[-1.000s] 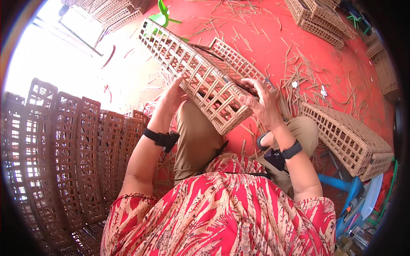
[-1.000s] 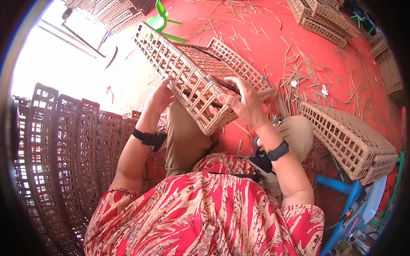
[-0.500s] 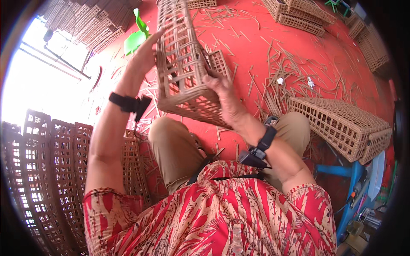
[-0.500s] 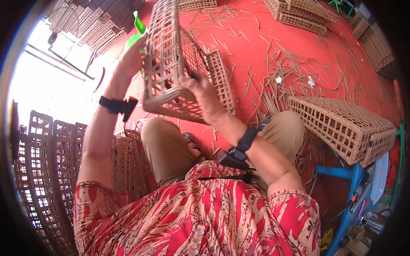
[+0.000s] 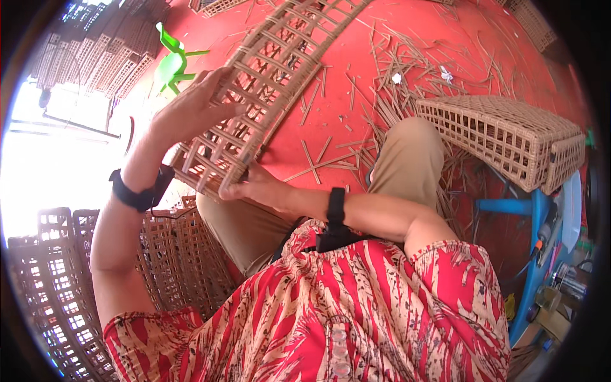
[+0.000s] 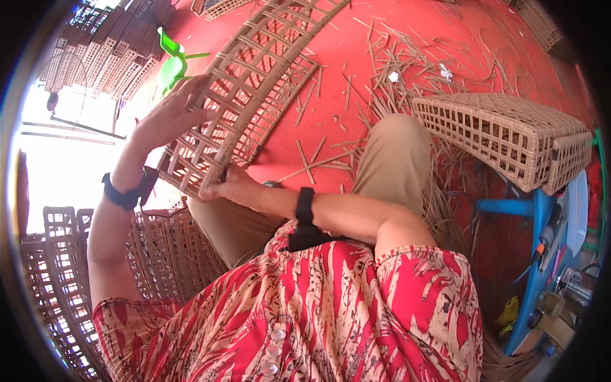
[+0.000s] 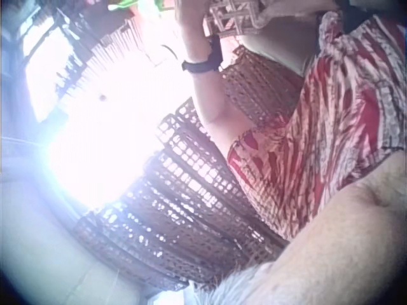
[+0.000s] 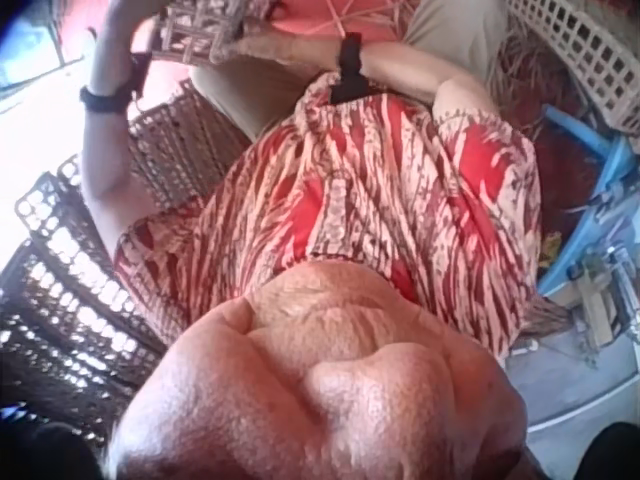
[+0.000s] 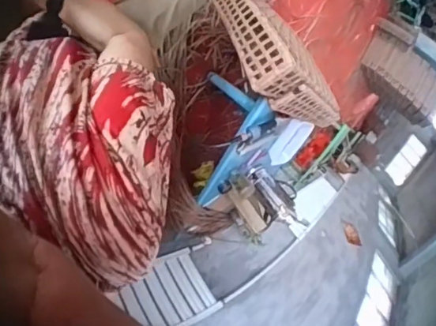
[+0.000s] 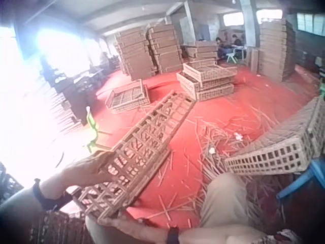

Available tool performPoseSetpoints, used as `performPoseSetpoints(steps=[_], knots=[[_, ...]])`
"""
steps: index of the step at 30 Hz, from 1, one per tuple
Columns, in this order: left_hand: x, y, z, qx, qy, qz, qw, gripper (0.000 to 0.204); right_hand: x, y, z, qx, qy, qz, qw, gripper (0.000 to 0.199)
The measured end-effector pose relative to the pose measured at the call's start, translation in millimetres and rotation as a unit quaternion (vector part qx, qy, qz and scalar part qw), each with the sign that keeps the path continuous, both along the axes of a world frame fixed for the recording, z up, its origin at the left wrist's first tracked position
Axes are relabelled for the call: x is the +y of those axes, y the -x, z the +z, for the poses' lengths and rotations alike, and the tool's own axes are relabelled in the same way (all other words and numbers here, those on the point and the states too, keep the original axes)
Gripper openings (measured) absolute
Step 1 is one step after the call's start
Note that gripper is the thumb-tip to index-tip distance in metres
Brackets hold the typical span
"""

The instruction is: Assembling and securing a woven bamboo frame using a pneumatic stapler.

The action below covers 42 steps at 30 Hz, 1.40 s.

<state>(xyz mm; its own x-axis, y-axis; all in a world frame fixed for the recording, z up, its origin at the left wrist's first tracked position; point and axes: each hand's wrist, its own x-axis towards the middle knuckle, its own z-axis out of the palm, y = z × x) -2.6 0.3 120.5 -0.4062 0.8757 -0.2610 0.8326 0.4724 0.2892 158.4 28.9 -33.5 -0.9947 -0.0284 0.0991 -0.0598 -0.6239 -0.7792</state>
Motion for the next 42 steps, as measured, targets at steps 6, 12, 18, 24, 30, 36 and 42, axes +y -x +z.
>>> performPoseSetpoints(steps=[6, 12, 18, 24, 30, 36, 42], knots=[[-5.4, -25.7, 6.6, 0.097, 0.013, 0.023, 0.995, 0.085, -43.0, 96.1, -26.0, 0.051, 0.001, -0.115, 0.992, 0.082], [-9.7, -4.2, -51.0, 0.323, 0.02, 0.1, 0.941, 0.105, -30.5, 117.4, -12.6, 0.111, -0.158, -0.139, 0.971, 0.078], [-16.0, 21.9, -87.6, 0.455, -0.141, 0.09, 0.875, 0.071, 63.6, 101.3, -46.9, -0.095, -0.135, -0.094, 0.982, 0.046], [-24.8, 17.0, -97.6, 0.441, -0.148, 0.068, 0.883, 0.077, 186.3, 8.9, -29.6, -0.102, -0.012, -0.254, 0.962, 0.045], [-53.2, 9.8, -90.6, 0.434, -0.158, 0.025, 0.887, 0.071, 308.3, -155.2, -53.9, -0.181, -0.045, -0.508, 0.841, 0.04], [-54.6, 5.6, -100.0, 0.459, -0.179, 0.022, 0.87, 0.062, 320.8, -304.4, -175.9, -0.32, 0.016, -0.664, 0.676, 0.039], [-54.8, 21.0, -86.8, 0.425, -0.172, 0.083, 0.885, 0.071, 260.1, -359.4, -291.6, -0.452, 0.016, -0.659, 0.601, 0.026]])
